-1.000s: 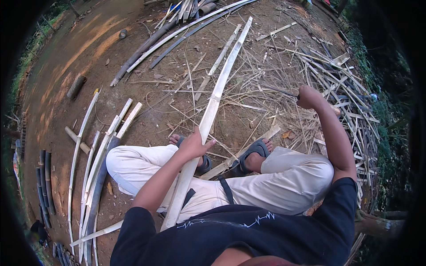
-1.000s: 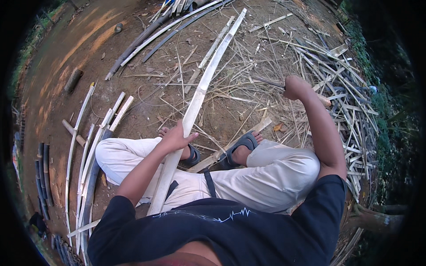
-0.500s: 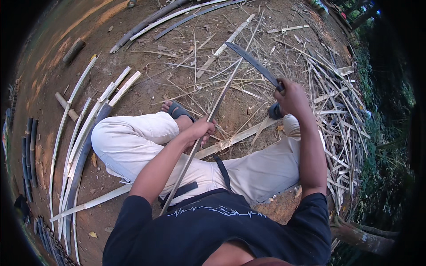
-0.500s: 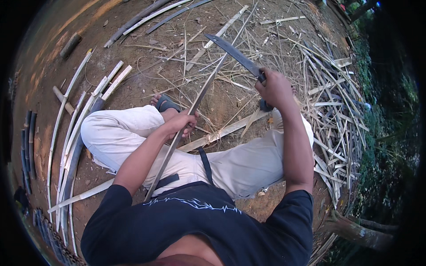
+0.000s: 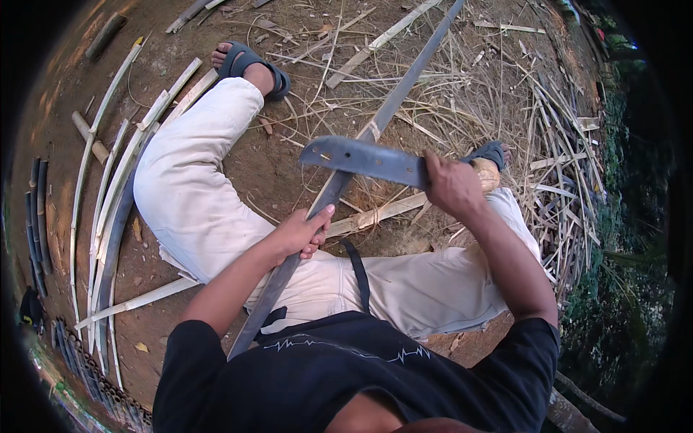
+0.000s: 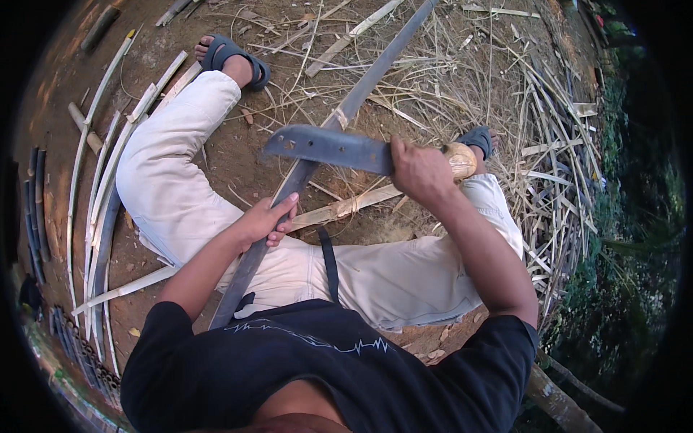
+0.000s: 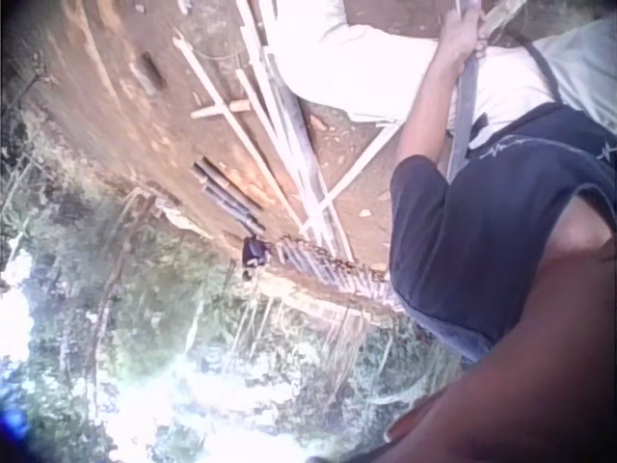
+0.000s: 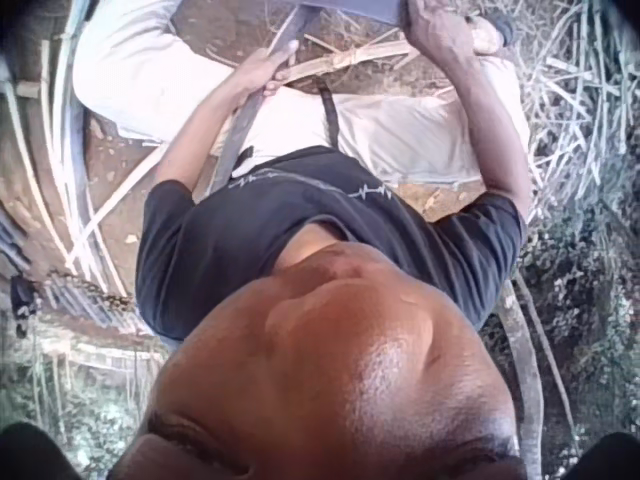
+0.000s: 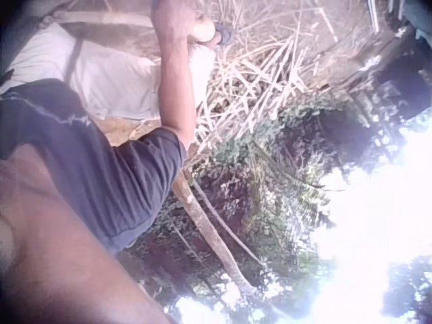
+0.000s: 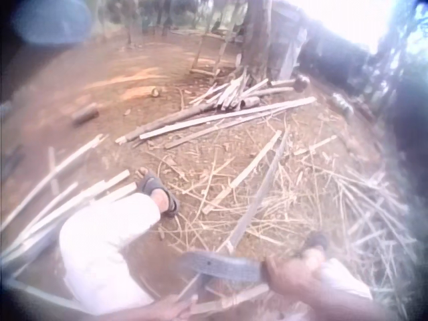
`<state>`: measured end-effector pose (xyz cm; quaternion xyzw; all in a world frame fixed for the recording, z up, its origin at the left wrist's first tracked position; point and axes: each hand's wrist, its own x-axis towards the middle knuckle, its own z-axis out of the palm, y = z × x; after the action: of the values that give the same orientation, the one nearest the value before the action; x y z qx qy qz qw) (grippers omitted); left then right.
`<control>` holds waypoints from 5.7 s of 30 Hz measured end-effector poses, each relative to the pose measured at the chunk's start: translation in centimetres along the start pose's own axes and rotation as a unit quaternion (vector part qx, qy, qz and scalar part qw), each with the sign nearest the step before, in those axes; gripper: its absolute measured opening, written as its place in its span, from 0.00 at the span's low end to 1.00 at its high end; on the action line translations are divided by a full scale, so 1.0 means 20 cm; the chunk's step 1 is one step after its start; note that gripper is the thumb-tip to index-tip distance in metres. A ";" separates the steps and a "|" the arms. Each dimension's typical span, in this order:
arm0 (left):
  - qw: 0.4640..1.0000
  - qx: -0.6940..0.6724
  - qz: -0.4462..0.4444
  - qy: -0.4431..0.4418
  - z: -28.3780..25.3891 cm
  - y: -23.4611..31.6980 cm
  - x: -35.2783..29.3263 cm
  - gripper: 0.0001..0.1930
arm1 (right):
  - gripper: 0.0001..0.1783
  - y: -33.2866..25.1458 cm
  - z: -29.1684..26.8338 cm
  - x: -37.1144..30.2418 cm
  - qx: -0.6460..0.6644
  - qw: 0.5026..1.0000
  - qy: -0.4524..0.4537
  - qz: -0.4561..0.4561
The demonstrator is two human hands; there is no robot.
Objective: The person shapes bamboo strips by hand using a large knife, scraping and trimming the edges while sitting on the ground.
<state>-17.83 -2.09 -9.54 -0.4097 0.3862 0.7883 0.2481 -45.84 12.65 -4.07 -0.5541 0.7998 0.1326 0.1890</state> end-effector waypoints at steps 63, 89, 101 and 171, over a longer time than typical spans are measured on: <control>0.954 0.254 0.047 0.151 0.11 -0.04 -0.07 0.29 | 0.18 0.02 0.09 -0.03 0.069 0.994 0.035 -0.084; 0.992 0.081 -0.077 0.055 0.07 -0.21 -0.48 0.23 | 0.15 0.39 0.09 0.27 0.030 0.995 0.098 0.011; 0.988 0.076 -0.126 0.044 -0.03 -0.36 -0.57 0.23 | 0.10 0.57 0.04 0.35 0.022 0.991 0.070 0.116; 0.757 0.564 0.113 0.309 0.32 0.22 0.06 0.25 | 0.13 0.55 0.14 0.07 0.077 0.994 0.080 0.010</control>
<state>-24.53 0.67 -6.50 -0.3704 0.8599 0.2807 0.2110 -56.04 16.53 -7.15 -0.5386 0.8257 0.0277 0.1653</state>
